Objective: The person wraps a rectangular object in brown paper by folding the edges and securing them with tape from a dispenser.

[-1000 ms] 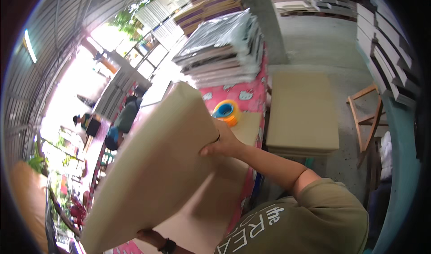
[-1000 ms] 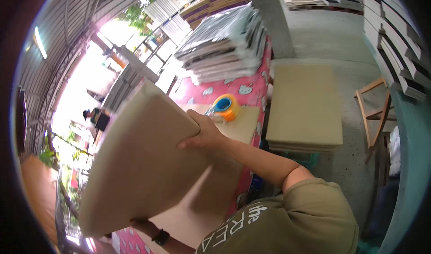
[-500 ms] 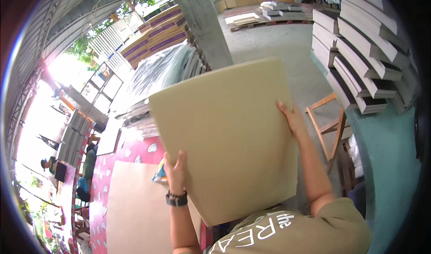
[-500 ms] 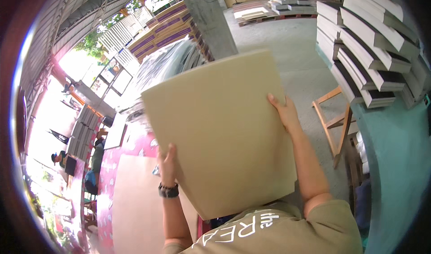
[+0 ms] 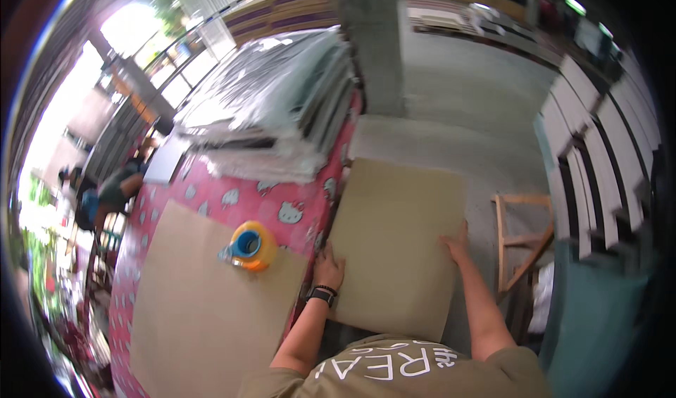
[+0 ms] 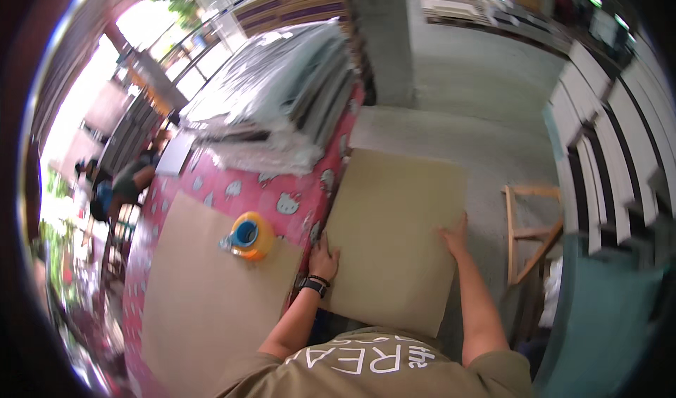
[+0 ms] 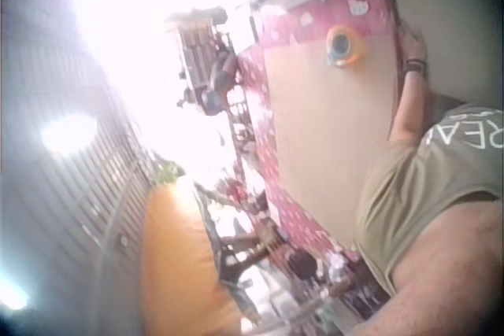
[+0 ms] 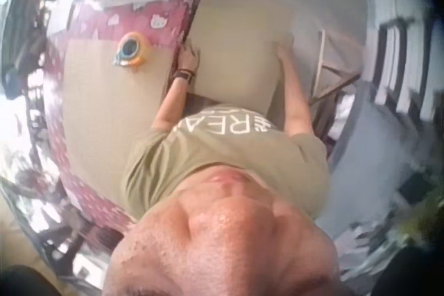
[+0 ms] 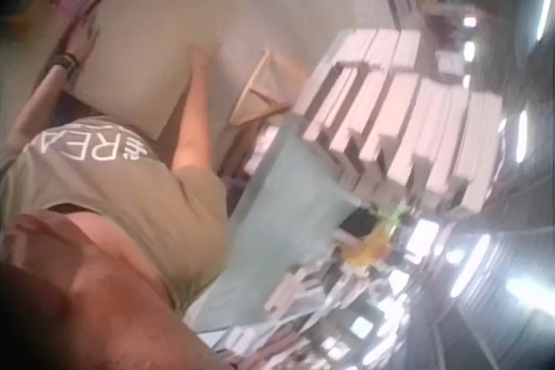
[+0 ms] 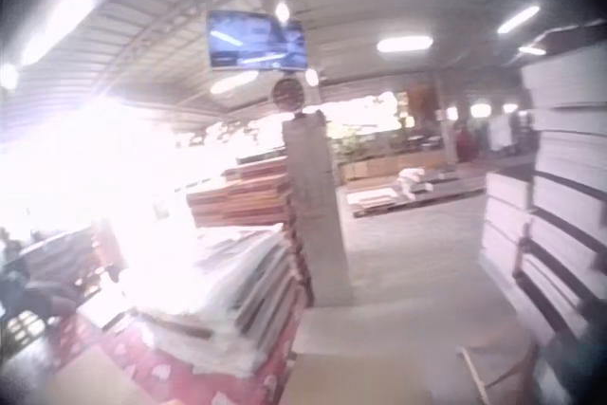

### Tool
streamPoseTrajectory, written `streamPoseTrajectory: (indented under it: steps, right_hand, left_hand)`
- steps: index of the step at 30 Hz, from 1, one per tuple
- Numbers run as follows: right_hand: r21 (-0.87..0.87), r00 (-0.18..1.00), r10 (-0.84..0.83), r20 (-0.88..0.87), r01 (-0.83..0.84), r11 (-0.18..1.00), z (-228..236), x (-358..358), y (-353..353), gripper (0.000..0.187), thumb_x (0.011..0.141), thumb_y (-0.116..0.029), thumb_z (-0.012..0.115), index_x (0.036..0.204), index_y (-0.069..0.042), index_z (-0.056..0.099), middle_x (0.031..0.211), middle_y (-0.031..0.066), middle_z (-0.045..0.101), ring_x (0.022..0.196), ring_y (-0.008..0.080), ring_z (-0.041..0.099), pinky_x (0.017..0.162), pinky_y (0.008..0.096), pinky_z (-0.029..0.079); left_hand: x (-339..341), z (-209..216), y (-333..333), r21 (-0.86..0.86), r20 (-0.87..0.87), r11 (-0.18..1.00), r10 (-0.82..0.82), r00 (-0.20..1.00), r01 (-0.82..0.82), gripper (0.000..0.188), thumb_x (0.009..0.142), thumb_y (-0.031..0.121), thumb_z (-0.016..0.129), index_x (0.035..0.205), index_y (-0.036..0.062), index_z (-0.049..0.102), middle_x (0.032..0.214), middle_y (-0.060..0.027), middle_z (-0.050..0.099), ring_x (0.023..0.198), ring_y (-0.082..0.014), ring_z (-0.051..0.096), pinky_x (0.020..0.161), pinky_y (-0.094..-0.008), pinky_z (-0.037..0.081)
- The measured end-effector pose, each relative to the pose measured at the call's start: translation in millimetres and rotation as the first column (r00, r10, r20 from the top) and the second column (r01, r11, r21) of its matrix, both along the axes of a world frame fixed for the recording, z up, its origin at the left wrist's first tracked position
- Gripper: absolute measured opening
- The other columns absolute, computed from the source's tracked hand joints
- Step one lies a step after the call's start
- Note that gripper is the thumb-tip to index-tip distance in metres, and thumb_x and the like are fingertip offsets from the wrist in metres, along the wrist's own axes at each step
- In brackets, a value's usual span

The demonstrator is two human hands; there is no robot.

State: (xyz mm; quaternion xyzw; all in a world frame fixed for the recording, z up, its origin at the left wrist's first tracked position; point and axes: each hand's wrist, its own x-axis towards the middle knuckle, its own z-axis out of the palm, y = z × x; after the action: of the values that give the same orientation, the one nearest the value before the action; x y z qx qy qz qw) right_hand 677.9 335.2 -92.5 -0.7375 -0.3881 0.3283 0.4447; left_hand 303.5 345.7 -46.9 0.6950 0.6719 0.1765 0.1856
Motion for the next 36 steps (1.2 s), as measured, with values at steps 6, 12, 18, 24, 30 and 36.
streamPoseTrajectory:
  steps: [6, 12, 18, 24, 30, 36]
  right_hand:
    - [-0.242, 0.914, 0.131, 0.384, -0.037, 0.969, 58.6, -35.2, 33.5, 0.083, 0.073, -0.018, 0.067, 0.138, -0.005, 0.016, 0.138, 0.0195, 0.028, 0.130, 0.0321, 0.022, 0.105, 0.0418, 0.023]
    - [0.333, 0.712, 0.167, 0.682, -0.505, 0.796, 144.9, -166.0, 147.4, 0.065, 0.071, -0.008, 0.063, 0.129, -0.003, 0.034, 0.131, 0.0203, 0.035, 0.122, 0.0343, 0.032, 0.103, 0.0422, 0.024]
    - [0.567, 0.941, 0.316, 0.121, -0.327, 0.756, 257.2, -337.9, 232.3, 0.041, 0.075, -0.028, 0.064, 0.103, 0.000, 0.054, 0.094, 0.0137, 0.057, 0.085, 0.0260, 0.056, 0.074, 0.0361, 0.047]
    - [0.374, 0.751, 0.252, -0.611, -0.007, 0.928, 272.0, -384.1, 278.7, 0.034, 0.075, -0.035, 0.063, 0.092, -0.006, 0.057, 0.079, 0.0045, 0.052, 0.064, 0.0170, 0.053, 0.054, 0.0317, 0.049]
    - [0.423, 0.794, 0.142, -0.592, 0.156, 0.892, 279.7, -405.0, 296.4, 0.045, 0.070, -0.030, 0.069, 0.098, 0.002, 0.053, 0.093, 0.0103, 0.053, 0.082, 0.0183, 0.052, 0.064, 0.0331, 0.047]
    - [0.360, 0.391, 0.334, -0.858, -0.007, 0.933, 309.9, -429.6, 287.1, 0.073, 0.065, -0.044, 0.074, 0.118, -0.001, 0.047, 0.115, 0.0153, 0.050, 0.101, 0.0285, 0.050, 0.074, 0.0449, 0.046]
  left_hand:
    - [-23.1, 20.7, -11.2, -0.124, 0.051, 0.990, 0.082, 0.995, -0.075, 0.059, 0.075, 0.024, 0.058, 0.124, -0.0018, 0.038, 0.122, -0.0260, 0.044, 0.109, -0.0380, 0.046, 0.091, -0.0423, 0.040]
    - [-82.1, 99.0, -76.5, 0.025, 0.335, 0.981, -0.191, 0.923, 0.194, 0.039, 0.077, 0.022, 0.061, 0.111, 0.0032, 0.055, 0.101, -0.0175, 0.058, 0.092, -0.0307, 0.057, 0.082, -0.0372, 0.046]
    - [-213.8, 121.5, -189.0, 0.060, 0.444, 0.960, 0.221, 0.869, -0.275, 0.037, 0.079, 0.016, 0.063, 0.112, 0.0024, 0.055, 0.103, -0.0156, 0.061, 0.093, -0.0254, 0.060, 0.080, -0.0327, 0.048]
    - [-317.4, 98.4, -318.5, -0.077, 0.546, 0.619, 0.682, 0.487, -0.781, 0.034, 0.080, 0.014, 0.063, 0.112, 0.0032, 0.056, 0.100, -0.0139, 0.062, 0.087, -0.0200, 0.062, 0.074, -0.0303, 0.049]
    - [-353.5, 84.0, -313.8, 0.003, 0.469, 0.581, 0.718, 0.515, -0.814, 0.032, 0.082, 0.011, 0.060, 0.110, -0.0037, 0.055, 0.097, -0.0139, 0.062, 0.087, -0.0193, 0.061, 0.074, -0.0278, 0.050]
    - [-333.7, 122.5, -217.2, 0.039, 0.389, 0.758, 0.589, 0.709, -0.651, 0.031, 0.081, 0.012, 0.061, 0.109, -0.0011, 0.057, 0.097, -0.0129, 0.063, 0.085, -0.0190, 0.062, 0.071, -0.0278, 0.050]
